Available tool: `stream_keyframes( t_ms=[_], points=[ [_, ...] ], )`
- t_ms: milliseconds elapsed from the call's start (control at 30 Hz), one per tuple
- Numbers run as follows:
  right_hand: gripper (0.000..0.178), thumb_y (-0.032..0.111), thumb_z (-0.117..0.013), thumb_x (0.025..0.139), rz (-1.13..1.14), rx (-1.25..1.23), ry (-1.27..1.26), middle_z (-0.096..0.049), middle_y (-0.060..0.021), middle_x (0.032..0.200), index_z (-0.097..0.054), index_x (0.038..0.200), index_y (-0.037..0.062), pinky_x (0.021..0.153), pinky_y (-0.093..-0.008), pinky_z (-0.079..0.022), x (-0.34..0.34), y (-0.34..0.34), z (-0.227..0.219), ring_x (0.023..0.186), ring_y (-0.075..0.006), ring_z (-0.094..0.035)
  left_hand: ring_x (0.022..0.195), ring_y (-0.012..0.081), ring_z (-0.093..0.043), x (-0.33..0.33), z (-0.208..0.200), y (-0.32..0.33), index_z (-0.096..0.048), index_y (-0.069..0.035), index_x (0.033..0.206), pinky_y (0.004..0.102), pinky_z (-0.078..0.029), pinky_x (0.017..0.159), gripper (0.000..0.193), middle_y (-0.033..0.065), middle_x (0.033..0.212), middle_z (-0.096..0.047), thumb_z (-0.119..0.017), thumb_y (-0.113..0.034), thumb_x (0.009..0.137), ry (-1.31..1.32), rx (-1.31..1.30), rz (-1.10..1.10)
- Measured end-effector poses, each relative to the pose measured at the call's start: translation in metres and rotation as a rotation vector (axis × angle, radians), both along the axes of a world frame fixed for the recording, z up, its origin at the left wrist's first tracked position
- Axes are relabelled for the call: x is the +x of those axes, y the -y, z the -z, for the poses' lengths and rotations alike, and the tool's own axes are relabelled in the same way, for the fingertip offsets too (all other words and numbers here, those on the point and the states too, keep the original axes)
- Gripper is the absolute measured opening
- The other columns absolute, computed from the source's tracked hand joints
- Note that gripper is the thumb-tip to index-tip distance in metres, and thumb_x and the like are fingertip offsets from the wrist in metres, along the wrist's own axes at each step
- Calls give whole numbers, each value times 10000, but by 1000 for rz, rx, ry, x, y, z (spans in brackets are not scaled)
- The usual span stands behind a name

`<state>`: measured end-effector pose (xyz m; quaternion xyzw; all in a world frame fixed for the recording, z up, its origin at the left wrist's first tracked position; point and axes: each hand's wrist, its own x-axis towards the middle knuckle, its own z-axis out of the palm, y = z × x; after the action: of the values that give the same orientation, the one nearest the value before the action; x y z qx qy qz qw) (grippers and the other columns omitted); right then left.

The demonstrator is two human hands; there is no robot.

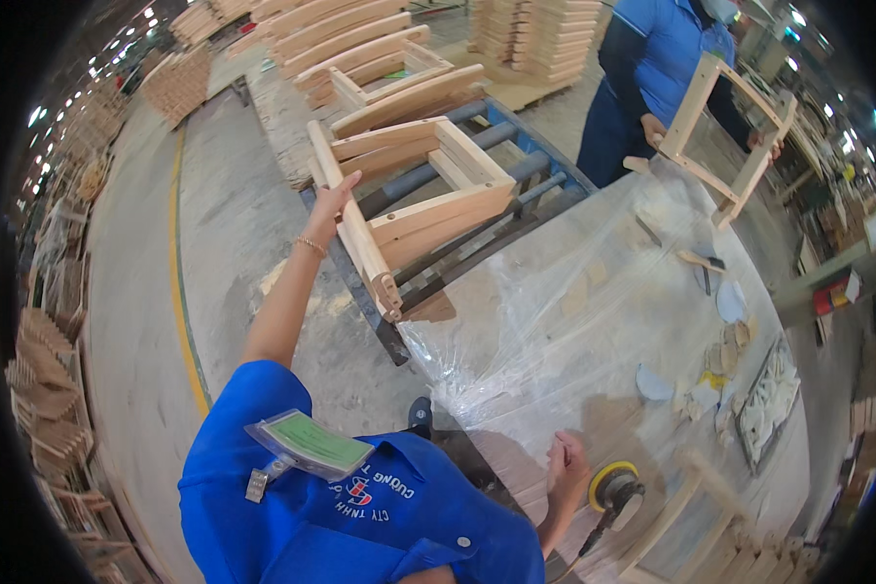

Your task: The person sands wooden chair frames using a handheld orbital sander. They rotate the frames to sand all sides and edges, then wipe them with a cloth. The person places finished frames on a nearby stack.

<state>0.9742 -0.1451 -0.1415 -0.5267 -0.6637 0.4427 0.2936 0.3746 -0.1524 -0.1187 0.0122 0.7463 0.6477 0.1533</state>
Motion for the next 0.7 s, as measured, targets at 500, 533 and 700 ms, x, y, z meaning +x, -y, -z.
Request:
stream_keyframes(
  t_ms=[500, 533, 700],
  points=[
    [708, 188, -752, 816, 451, 260, 995, -529, -178, 1365, -445, 1451, 124, 1073, -485, -380, 117, 10, 7, 1285, -369, -471, 1042, 279, -637, 116, -24, 55, -456, 47, 1326, 407, -561, 907, 551, 183, 1181, -612, -612, -64, 810, 252, 729, 377],
    [766, 185, -762, 802, 394, 286, 1023, -508, -177, 1391, -406, 1478, 138, 1079, -482, -380, 123, 12, 10, 1305, -367, -457, 1062, 276, -626, 139, -30, 57, -441, 51, 1351, 403, -553, 921, 577, 190, 1208, -599, -614, -74, 814, 246, 739, 347],
    [857, 145, -785, 762, 303, 177, 822, -496, -175, 1414, -360, 1506, 165, 1086, -471, -378, 153, 6, 15, 1322, -364, -447, 1072, 242, -600, 218, -68, 46, -458, 25, 1359, 379, -526, 923, 662, 162, 1231, -578, -668, -138, 753, 168, 751, 557]
  ],
)
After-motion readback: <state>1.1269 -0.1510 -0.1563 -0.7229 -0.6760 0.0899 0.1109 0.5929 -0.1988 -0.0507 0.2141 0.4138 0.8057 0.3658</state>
